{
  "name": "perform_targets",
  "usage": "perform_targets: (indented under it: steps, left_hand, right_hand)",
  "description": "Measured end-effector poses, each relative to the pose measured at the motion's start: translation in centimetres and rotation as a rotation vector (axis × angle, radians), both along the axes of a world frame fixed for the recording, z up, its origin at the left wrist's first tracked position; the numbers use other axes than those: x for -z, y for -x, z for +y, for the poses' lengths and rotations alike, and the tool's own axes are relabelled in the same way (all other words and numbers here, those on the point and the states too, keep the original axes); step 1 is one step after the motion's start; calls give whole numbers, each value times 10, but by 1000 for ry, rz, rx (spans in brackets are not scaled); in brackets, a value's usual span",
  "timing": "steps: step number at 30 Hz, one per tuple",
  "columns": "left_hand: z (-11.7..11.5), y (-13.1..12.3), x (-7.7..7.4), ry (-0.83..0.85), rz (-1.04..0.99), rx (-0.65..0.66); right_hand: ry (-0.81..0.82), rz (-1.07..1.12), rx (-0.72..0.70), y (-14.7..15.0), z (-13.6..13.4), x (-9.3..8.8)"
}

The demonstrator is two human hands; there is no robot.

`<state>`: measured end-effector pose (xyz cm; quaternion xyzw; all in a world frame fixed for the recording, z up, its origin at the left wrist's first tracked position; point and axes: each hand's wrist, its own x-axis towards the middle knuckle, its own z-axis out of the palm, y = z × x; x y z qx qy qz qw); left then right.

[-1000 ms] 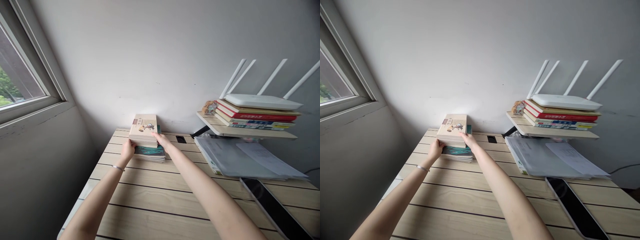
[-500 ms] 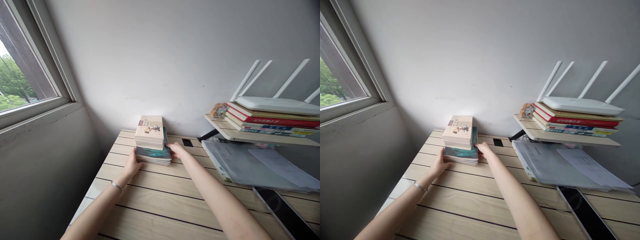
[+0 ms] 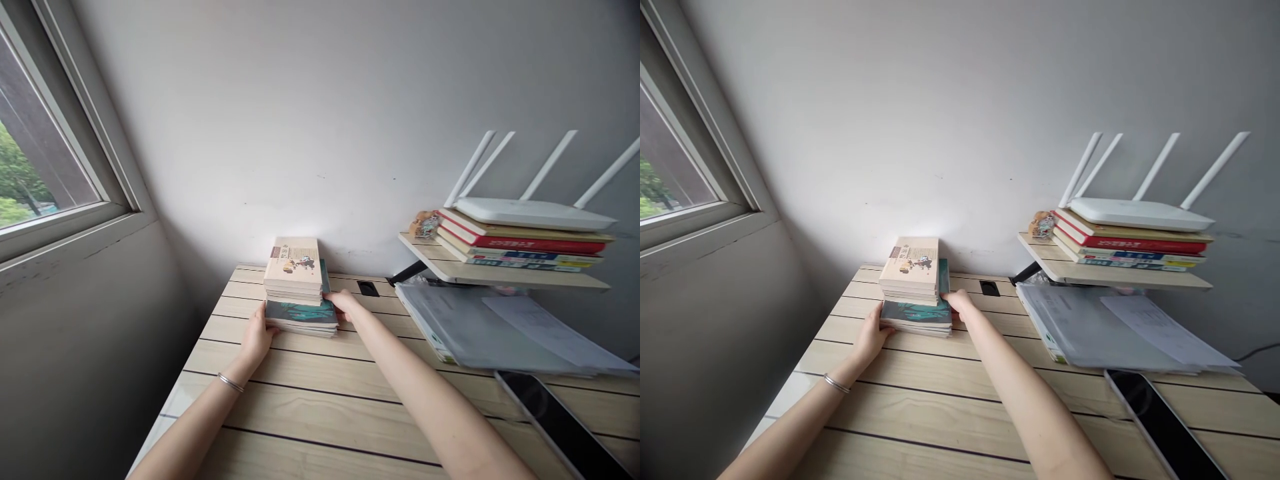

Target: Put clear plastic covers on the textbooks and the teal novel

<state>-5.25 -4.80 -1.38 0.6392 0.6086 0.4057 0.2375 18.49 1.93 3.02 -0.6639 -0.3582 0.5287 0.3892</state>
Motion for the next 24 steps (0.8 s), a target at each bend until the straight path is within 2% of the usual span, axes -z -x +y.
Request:
perform_targets:
  steps: [6, 10, 15, 19, 24]
  left_hand:
    - [-3, -1, 1, -57, -57, -7]
    - [-5, -2, -11, 17, -107, -1]
    - [-9, -6, -20, 106, -288, -11]
    - [-23, -15, -20, 145, -332, -81]
    - [-52, -32, -15, 142, -313, -139]
  right_hand:
    - [60, 0, 21, 0, 4, -2]
    - [89, 22, -10, -3, 7, -2]
    - [92, 22, -38, -5, 6, -4]
    - [85, -8, -67, -7, 6, -4]
    - [68, -75, -122, -8, 13, -2]
